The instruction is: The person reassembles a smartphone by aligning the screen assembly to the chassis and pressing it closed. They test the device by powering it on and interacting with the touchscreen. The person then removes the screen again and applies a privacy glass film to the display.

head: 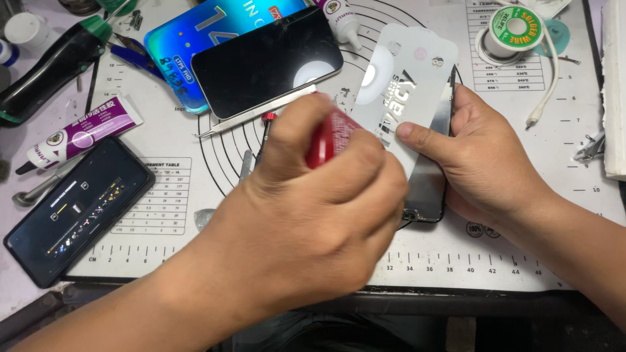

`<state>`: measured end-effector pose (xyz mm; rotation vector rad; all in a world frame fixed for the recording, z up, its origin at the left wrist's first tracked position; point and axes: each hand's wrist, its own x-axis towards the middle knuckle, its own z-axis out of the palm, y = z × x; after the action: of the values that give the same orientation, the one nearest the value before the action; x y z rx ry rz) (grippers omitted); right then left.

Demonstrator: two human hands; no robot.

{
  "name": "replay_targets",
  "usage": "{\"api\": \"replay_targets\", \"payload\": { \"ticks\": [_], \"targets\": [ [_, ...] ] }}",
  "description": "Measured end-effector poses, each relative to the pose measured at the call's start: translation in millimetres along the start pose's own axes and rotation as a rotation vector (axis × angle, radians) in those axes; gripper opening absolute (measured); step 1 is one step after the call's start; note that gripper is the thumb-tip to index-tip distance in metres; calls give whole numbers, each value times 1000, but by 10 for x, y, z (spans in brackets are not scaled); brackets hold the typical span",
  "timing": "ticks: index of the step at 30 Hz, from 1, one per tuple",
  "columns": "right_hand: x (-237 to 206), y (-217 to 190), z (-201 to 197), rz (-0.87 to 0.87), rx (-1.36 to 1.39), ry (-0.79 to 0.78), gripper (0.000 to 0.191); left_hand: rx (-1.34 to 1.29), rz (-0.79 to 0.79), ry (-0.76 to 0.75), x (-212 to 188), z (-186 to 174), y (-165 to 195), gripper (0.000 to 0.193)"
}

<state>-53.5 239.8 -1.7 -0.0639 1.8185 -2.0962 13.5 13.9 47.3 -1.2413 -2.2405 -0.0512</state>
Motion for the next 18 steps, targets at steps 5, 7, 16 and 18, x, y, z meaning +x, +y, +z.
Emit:
{"api": "replay_targets", "payload": {
  "ticks": [5,7,16,18],
  "targets": [
    [-10,29,-55,0,3,-24,46,69,76,-12,53,69,40,6],
    [-12,0,-29,10,7,-20,46,44,66,-11,68,50,28,4],
    [11,57,-85,108,-106,85,46,-67,-634,95,-569,-403,-159,33],
    [48,250,-269,189,-229,152,46,-322,-922,511,-993,-438,-125,36]
  ]
}}
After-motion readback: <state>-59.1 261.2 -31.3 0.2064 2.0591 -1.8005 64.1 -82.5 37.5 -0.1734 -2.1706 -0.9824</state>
